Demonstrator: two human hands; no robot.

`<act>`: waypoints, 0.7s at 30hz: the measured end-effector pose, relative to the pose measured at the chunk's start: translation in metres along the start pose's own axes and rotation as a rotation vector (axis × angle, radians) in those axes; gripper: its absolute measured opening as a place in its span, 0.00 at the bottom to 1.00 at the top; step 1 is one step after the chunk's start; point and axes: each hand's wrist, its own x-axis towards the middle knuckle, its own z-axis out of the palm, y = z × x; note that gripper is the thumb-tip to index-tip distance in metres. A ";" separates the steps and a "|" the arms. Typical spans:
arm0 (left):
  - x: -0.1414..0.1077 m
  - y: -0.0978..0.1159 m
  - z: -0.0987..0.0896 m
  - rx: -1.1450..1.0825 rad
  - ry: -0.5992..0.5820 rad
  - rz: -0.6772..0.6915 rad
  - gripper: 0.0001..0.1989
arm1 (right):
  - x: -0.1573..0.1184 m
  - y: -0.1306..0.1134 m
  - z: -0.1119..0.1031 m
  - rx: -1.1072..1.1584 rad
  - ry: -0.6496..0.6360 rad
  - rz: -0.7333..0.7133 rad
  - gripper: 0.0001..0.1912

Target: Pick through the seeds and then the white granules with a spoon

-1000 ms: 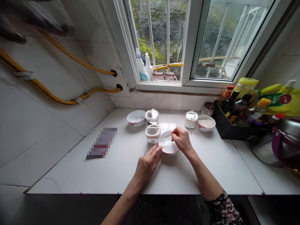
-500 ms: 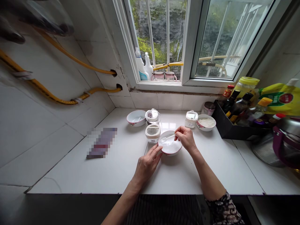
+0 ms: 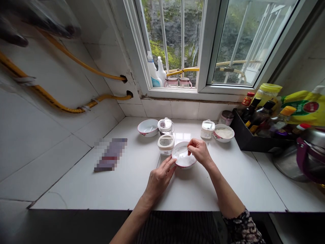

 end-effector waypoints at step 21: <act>0.001 0.000 0.001 0.007 0.013 0.010 0.15 | 0.006 -0.006 -0.013 0.164 0.106 0.059 0.02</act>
